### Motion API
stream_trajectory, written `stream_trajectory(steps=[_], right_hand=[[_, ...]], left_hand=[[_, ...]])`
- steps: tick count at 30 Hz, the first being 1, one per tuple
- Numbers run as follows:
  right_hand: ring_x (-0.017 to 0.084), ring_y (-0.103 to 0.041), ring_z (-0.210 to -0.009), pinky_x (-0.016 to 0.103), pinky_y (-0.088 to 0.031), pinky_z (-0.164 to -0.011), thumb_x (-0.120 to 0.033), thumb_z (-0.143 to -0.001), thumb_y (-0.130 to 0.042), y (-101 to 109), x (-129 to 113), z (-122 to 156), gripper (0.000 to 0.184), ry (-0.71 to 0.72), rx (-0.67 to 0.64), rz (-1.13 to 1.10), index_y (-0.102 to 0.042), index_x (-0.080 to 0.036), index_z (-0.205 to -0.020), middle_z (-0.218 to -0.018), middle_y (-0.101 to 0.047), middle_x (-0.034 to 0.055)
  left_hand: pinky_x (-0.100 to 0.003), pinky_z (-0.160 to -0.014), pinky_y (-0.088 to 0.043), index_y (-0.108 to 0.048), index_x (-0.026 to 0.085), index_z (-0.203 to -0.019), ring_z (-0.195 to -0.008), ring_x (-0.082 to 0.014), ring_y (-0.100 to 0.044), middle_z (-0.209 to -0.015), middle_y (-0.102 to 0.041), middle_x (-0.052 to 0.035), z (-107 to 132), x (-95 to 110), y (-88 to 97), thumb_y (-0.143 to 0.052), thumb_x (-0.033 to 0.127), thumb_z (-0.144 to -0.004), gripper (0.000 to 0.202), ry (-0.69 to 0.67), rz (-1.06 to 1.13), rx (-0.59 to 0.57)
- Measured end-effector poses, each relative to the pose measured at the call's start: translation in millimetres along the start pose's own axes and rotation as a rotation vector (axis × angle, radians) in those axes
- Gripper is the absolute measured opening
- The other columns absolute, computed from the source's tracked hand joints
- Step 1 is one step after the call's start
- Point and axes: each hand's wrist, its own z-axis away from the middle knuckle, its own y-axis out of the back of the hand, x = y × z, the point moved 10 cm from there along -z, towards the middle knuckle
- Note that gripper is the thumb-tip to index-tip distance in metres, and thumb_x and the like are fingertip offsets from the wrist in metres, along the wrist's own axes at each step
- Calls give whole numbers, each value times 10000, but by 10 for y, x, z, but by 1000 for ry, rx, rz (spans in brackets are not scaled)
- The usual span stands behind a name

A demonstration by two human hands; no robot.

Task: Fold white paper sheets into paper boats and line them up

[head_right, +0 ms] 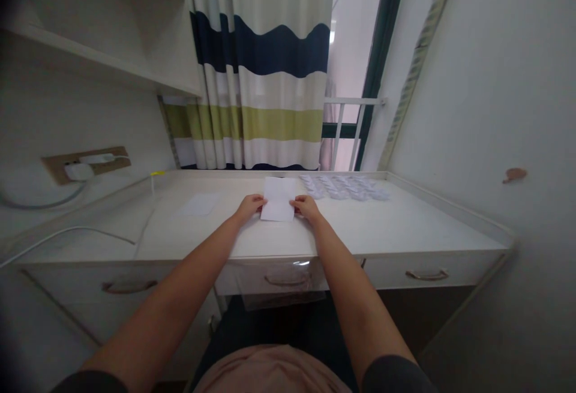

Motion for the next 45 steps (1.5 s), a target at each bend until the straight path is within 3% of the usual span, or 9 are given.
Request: stream_trajectory(steps=[9,14,21,28,34,40,43,45], right_hand=[[56,-439,-401,185,-376,-404,-235,-501,-689,-26,35,-20,250,42,-50,71,-456,-156,-547,-454,-462,-63],[77,-489,-432,200,-410,-427,-187,-520,-676,12,46,-16,223,13,12,23,-497,-159,-651,-504,-510,-47],[94,-523,-477,223,-451,-479,-176,-527,-675,-11,-3,21,243,28,-12,-26,-496,-167,-691,-528,-536,-38],[110,-569,-581,239,-471,-568,-175,-512,-678,-63,-58,37,283,48,-59,-124,-575,-170,-776,-658,-621,-3],[92,-520,-527,219,-423,-517,-146,-554,-591,-105,-144,54,125,101,-75,-81,-628,-153,-673,-549,-567,-22],[101,-545,-546,227,-431,-557,-79,-540,-517,-156,-97,37,152,72,-100,-129,-639,-157,-586,-574,-612,-5],[117,-574,-601,248,-456,-622,-98,-565,-536,-161,-76,21,138,59,-115,-158,-652,-157,-613,-635,-640,19],[134,-594,-663,265,-468,-671,-151,-605,-559,-168,-84,20,109,69,-131,-177,-658,-151,-652,-709,-659,47]], left_hand=[[-196,-462,-397,-516,120,-656,-437,-77,-482,-505,-517,32,14,2,-32,-598,153,-646,89,-14,-53,-30],[-188,-436,-371,-519,119,-656,-404,-74,-463,-474,-500,40,8,18,-41,-602,148,-645,88,-33,-58,-35],[-205,-471,-388,-576,99,-686,-442,-83,-485,-535,-546,13,-18,-5,-53,-611,147,-630,82,-25,-19,-47],[-236,-574,-432,-609,124,-811,-562,-106,-550,-673,-611,-14,10,14,-73,-645,147,-577,237,27,215,-54],[-200,-533,-394,-614,136,-661,-568,-99,-527,-624,-578,-7,8,63,-140,-524,99,-552,145,-16,288,-129],[-168,-472,-364,-547,144,-555,-522,-76,-453,-566,-486,10,22,48,-132,-464,118,-557,87,26,302,-131],[-188,-497,-409,-558,137,-617,-576,-88,-477,-665,-512,-17,38,34,-116,-478,203,-636,105,76,337,-116],[-224,-554,-453,-574,144,-760,-640,-105,-517,-773,-547,-34,51,47,-117,-540,234,-647,148,66,337,-113]])
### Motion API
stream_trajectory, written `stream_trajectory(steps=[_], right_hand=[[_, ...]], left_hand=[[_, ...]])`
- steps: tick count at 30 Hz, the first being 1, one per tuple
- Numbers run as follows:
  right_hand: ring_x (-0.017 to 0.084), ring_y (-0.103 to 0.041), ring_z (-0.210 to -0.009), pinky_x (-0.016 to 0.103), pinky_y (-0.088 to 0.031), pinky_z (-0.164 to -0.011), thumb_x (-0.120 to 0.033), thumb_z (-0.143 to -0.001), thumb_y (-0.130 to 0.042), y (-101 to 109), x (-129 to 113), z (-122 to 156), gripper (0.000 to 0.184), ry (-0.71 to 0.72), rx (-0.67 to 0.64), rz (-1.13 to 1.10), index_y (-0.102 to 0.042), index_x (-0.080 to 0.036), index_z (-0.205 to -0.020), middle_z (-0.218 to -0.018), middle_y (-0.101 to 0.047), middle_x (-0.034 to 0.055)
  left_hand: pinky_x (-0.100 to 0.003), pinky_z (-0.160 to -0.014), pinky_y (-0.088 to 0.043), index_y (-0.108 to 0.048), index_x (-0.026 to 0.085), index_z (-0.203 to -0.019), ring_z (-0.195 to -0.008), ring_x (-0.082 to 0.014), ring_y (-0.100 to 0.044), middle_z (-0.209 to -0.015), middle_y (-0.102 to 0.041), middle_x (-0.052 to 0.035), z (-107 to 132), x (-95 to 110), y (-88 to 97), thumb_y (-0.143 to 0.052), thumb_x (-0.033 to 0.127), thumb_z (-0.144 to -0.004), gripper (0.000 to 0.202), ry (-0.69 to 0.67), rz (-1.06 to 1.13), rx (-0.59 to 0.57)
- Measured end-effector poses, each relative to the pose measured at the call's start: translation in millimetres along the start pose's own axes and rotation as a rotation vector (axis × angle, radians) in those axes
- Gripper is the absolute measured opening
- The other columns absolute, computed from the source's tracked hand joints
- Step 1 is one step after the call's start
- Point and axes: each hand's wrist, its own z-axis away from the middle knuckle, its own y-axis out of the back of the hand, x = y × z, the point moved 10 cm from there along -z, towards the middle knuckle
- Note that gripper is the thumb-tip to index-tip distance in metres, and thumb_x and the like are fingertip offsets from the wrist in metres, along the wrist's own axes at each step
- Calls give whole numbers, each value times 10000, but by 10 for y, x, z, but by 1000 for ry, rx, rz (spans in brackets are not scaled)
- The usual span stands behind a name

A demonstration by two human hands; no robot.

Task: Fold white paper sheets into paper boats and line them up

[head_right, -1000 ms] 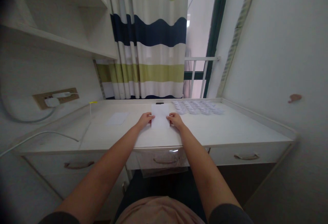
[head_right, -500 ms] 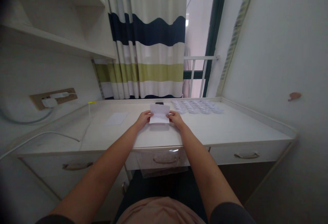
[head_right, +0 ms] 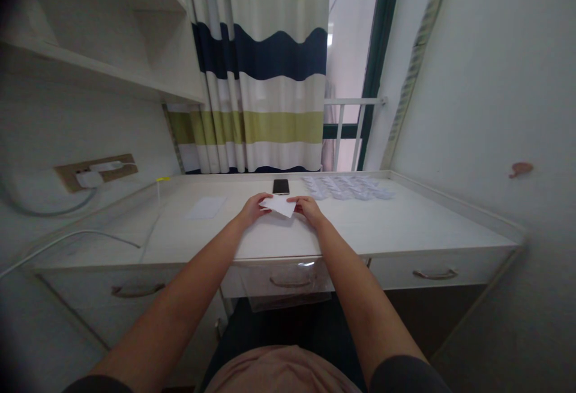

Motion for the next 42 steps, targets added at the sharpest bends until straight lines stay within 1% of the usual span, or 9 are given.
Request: stream_trajectory(steps=[5,8,11,15,18,21,29,37,42], right_hand=[[135,-597,-646,267,-484,-642,-257,-571,-685,-33,2,10,191,22,-39,62,-609,-164,-719,-692,-640,19],[124,-572,-547,237,-462,-518,-258,-534,-718,-25,34,26,323,3,-29,164,-577,-183,-814,-604,-604,-23],[115,-552,-517,210,-427,-461,-283,-564,-702,-76,49,41,327,-6,-81,260,-595,-159,-847,-611,-607,-8],[132,-579,-597,237,-462,-542,-289,-549,-708,-58,26,23,312,16,-62,200,-605,-147,-807,-701,-636,20],[139,-584,-618,248,-467,-561,-286,-523,-721,4,15,3,337,37,5,150,-595,-161,-809,-731,-641,24],[137,-580,-613,238,-458,-544,-288,-516,-726,-25,38,5,337,17,-18,151,-601,-157,-800,-730,-642,33],[90,-490,-483,205,-368,-442,-352,-531,-704,-45,-9,32,280,13,-41,233,-616,-115,-650,-573,-587,20],[86,-489,-495,201,-364,-461,-369,-521,-711,-17,52,-11,302,21,-43,221,-613,-125,-668,-577,-585,8],[86,-485,-487,199,-360,-452,-370,-510,-725,-21,55,-2,303,-5,-35,227,-603,-133,-654,-564,-576,2]], left_hand=[[-292,-651,-485,-413,211,-1174,-740,-142,-565,-912,-568,-42,16,40,18,-652,85,-544,685,-113,-83,55],[-305,-657,-482,-319,209,-1275,-716,-151,-568,-853,-579,-34,16,66,-29,-656,79,-553,807,-166,-188,53],[-291,-675,-474,-295,217,-1299,-721,-147,-571,-839,-582,-28,30,116,-107,-674,80,-551,850,-216,-229,36],[-277,-679,-469,-397,209,-1208,-706,-119,-573,-860,-586,-34,27,21,-122,-689,134,-582,696,-121,-98,60],[-277,-672,-460,-568,124,-911,-658,-110,-570,-780,-602,-48,12,-132,-214,-696,233,-601,353,5,-84,-37],[-278,-661,-447,-594,99,-725,-628,-113,-561,-716,-612,-52,-9,-142,-217,-717,276,-569,266,-11,-117,-62],[-228,-601,-419,-620,103,-693,-625,-103,-546,-693,-618,-32,-33,-49,-150,-717,198,-538,206,-89,-215,-7],[-258,-604,-460,-611,87,-693,-580,-110,-559,-641,-615,-38,-21,-173,-220,-694,208,-607,170,8,-156,-52],[-230,-541,-447,-615,95,-693,-571,-116,-557,-622,-619,-39,-19,-124,-210,-690,229,-619,171,-28,-240,-43]])
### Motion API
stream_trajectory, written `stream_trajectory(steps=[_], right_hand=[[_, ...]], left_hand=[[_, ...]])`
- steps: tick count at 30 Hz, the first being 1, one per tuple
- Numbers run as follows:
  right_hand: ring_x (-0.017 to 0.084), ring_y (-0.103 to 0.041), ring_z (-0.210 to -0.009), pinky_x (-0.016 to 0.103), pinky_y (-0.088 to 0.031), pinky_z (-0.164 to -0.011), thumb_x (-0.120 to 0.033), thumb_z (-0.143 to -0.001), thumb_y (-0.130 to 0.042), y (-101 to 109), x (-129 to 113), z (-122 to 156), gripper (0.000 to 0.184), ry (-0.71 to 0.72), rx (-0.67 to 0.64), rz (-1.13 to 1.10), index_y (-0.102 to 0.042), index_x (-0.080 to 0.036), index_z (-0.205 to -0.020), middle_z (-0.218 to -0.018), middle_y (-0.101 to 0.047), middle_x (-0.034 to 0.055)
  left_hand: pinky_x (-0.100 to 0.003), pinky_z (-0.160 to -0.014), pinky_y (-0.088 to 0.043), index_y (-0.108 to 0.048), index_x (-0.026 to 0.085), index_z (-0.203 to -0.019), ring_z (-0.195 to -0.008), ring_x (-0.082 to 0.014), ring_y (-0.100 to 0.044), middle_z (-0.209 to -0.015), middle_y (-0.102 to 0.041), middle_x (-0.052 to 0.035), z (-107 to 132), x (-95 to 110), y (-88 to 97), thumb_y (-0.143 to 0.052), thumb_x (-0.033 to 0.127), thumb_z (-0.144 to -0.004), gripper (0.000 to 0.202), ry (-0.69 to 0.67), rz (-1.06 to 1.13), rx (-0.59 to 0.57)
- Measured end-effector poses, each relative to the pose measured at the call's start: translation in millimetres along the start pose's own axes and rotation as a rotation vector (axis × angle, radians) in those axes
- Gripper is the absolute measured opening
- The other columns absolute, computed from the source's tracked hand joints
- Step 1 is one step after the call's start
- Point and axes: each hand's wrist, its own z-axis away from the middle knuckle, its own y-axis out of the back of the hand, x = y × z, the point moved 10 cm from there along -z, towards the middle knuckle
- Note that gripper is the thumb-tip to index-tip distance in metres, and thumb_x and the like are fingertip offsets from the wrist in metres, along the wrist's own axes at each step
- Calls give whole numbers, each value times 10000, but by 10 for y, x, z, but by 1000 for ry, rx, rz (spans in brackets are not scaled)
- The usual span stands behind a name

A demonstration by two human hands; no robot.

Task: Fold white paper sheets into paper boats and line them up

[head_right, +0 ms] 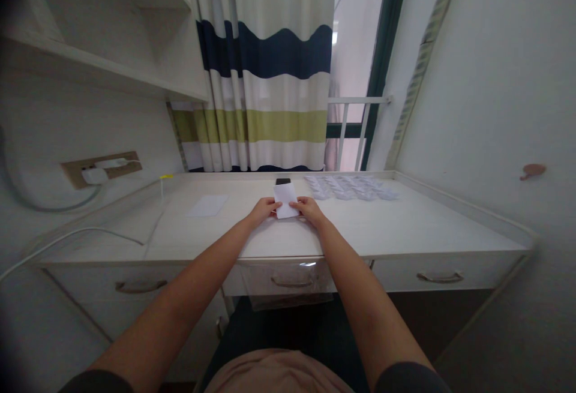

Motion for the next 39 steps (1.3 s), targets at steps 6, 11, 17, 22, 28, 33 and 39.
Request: stream_trajectory(steps=[6,11,17,22,28,33,39], right_hand=[[77,-454,-465,199,-348,-441,-428,-509,-714,12,-22,4,334,17,18,-19,-563,-144,-599,-514,-527,-25],[70,-433,-449,197,-335,-438,-451,-507,-703,11,15,-18,350,14,3,-4,-556,-144,-591,-496,-512,-36],[69,-426,-442,198,-331,-436,-454,-511,-700,0,41,-21,355,6,-13,11,-559,-143,-609,-497,-514,-35],[79,-452,-464,207,-362,-456,-458,-524,-691,12,27,-14,346,-4,14,-35,-567,-149,-621,-515,-520,-28],[98,-506,-532,231,-421,-527,-408,-481,-729,33,-36,9,329,6,43,-113,-553,-156,-597,-555,-543,-23],[90,-499,-514,238,-427,-541,-395,-490,-730,22,-47,16,319,16,31,-112,-534,-153,-560,-528,-523,-30],[103,-525,-522,245,-432,-543,-389,-487,-731,35,-35,16,311,-4,52,-120,-568,-151,-601,-554,-558,-18]], left_hand=[[-195,-479,-418,-594,98,-648,-524,-96,-529,-576,-590,-22,5,35,9,-649,247,-662,159,-22,-81,1],[-187,-460,-410,-576,103,-618,-506,-92,-517,-556,-572,-15,11,42,11,-613,221,-691,144,-27,-95,9],[-185,-461,-408,-575,104,-614,-507,-91,-512,-552,-574,-15,7,37,18,-624,232,-680,152,-24,-107,11],[-179,-452,-399,-581,103,-637,-494,-84,-505,-552,-569,-10,-7,41,29,-615,214,-682,125,-25,-110,19],[-185,-442,-386,-571,104,-624,-465,-79,-484,-536,-541,4,6,68,48,-581,182,-697,107,-40,-165,40],[-200,-450,-383,-568,108,-621,-456,-82,-471,-527,-532,4,24,91,38,-560,189,-709,121,-60,-207,31],[-212,-458,-377,-547,110,-606,-453,-86,-462,-523,-510,8,26,98,53,-527,172,-721,132,-56,-228,48]])
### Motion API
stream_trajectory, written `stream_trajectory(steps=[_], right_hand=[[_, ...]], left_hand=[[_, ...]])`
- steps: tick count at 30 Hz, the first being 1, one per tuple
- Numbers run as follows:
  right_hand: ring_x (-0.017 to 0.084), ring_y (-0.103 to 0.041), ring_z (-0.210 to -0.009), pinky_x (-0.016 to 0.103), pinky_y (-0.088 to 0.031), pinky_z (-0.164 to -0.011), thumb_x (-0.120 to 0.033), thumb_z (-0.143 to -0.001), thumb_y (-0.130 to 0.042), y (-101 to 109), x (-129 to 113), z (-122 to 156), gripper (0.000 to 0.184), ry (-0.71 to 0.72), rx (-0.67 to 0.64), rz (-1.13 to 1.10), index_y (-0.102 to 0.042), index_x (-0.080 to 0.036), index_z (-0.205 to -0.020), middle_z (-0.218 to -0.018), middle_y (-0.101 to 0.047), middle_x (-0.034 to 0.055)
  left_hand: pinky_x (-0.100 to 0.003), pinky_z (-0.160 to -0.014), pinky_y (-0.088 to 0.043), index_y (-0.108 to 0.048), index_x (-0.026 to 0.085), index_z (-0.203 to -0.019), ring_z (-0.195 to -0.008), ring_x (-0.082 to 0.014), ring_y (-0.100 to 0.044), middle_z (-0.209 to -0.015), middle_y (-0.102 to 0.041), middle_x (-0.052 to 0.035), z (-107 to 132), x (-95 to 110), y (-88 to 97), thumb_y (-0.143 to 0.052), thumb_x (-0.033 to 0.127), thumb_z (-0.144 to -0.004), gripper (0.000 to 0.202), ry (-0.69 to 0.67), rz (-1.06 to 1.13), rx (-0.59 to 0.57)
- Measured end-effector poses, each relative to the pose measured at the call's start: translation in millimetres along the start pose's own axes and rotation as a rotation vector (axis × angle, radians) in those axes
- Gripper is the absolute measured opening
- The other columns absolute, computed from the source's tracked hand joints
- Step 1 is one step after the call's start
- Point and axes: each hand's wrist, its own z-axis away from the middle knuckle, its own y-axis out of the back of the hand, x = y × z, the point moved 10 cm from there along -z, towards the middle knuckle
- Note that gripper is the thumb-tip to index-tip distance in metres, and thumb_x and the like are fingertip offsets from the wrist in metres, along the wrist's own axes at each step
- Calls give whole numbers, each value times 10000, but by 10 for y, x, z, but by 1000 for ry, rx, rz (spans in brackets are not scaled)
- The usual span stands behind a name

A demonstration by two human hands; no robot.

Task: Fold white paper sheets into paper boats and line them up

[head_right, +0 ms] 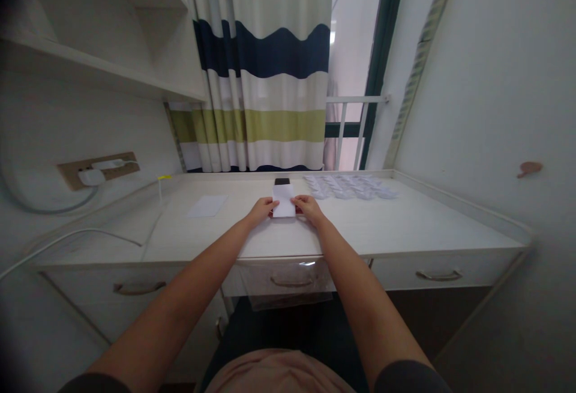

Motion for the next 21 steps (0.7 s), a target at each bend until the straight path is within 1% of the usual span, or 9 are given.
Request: stream_trajectory(steps=[3,7,11,15,18,21], right_hand=[[110,-536,-521,250,-439,-546,-392,-454,-746,24,-3,-12,330,14,18,-3,-578,-149,-601,-554,-577,-11],[104,-528,-508,248,-442,-550,-384,-429,-759,47,-10,-25,330,33,28,6,-565,-150,-557,-525,-566,-20],[100,-523,-508,242,-436,-543,-380,-445,-755,37,-15,-13,316,27,24,12,-574,-152,-567,-532,-564,-20],[105,-533,-521,237,-429,-532,-401,-486,-736,8,36,-5,313,-18,-6,28,-591,-150,-605,-563,-579,-6],[87,-501,-482,226,-414,-515,-402,-490,-734,2,51,-18,313,-9,-33,72,-571,-144,-555,-515,-547,-17],[73,-468,-449,216,-397,-490,-402,-497,-730,10,40,-30,315,17,-38,105,-552,-144,-524,-472,-509,-33]], left_hand=[[-209,-459,-371,-536,110,-602,-453,-83,-455,-514,-499,17,-4,-9,5,-527,175,-721,135,9,-1,5],[-194,-453,-359,-535,108,-612,-453,-75,-443,-499,-484,29,0,-17,-7,-529,178,-720,129,24,8,-7],[-188,-443,-356,-532,110,-616,-442,-70,-437,-494,-476,32,-4,-22,-6,-519,172,-722,124,32,20,-6],[-189,-440,-356,-523,113,-605,-445,-73,-442,-486,-474,28,-30,-49,13,-556,218,-706,150,35,34,10],[-188,-448,-363,-536,109,-622,-463,-77,-452,-498,-491,20,-42,-50,8,-581,259,-691,171,16,39,1],[-194,-464,-373,-549,107,-634,-483,-80,-460,-517,-506,14,-40,-40,8,-573,255,-690,160,0,30,-3]])
